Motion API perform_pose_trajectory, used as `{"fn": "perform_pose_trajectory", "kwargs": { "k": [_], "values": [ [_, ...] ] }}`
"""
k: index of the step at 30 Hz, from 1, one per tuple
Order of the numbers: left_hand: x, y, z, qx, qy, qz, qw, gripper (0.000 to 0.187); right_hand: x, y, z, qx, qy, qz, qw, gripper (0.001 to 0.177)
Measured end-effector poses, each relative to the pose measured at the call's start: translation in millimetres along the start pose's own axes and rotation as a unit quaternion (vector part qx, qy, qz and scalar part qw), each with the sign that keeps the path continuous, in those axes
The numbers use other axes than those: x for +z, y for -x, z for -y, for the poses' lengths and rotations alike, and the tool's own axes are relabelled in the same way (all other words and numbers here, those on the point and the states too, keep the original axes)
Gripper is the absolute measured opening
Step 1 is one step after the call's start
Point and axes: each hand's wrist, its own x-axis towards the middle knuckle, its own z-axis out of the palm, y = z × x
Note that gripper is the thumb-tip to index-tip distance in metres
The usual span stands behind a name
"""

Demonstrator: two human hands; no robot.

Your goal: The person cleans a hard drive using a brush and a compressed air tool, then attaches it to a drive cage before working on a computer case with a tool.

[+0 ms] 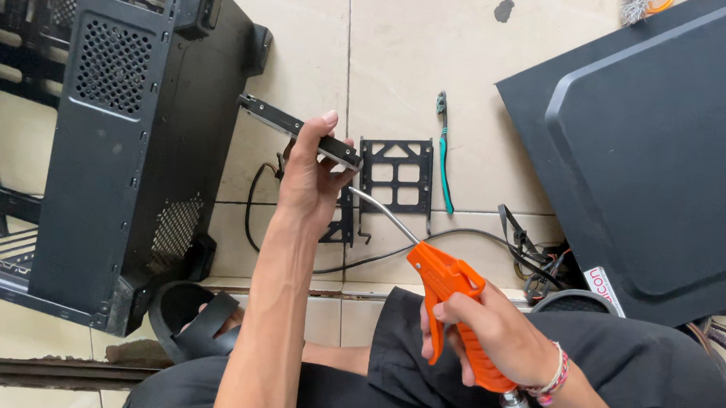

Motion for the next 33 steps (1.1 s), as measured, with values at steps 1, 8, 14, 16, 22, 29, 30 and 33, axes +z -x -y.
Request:
{"fn": "perform_pose_trajectory", "kwargs": {
  "k": [1,8,14,16,22,29,30,33],
  "values": [
    [2,0,1,0.001,0.001,-0.002,1.0,0.038,2,-2,0,0.0,0.001,0.001,1.0,0.032],
    [4,-4,17,0.162,-0.324,-0.175,0.916,0.108,10,-11,-10,-0.05,0.033,-0.062,0.996,0.028],
    [-11,-25,44,0.367,-0.518,-0.262,0.727,0.129,2,-8,-7,-0.088,-0.025,-0.073,0.993,0.027],
    [-16,-23,51,0.402,-0.55,-0.265,0.683,0.131,5,-8,-8,-0.091,-0.038,-0.075,0.992,0.026],
    [1,20,54,0.441,-0.517,-0.124,0.723,0.118,2,-14,5,0.001,0.084,-0.138,0.987,0.049],
    [9,44,70,0.34,-0.499,-0.017,0.797,0.124,-22,-55,-39,-0.091,0.332,-0.201,0.917,0.055],
    [12,48,72,0.329,-0.492,0.003,0.806,0.123,-21,-53,-38,-0.101,0.348,-0.215,0.907,0.053],
    [22,69,83,0.32,-0.488,0.034,0.811,0.124,-28,-56,-44,-0.171,0.189,-0.284,0.924,0.058]
  ]
}}
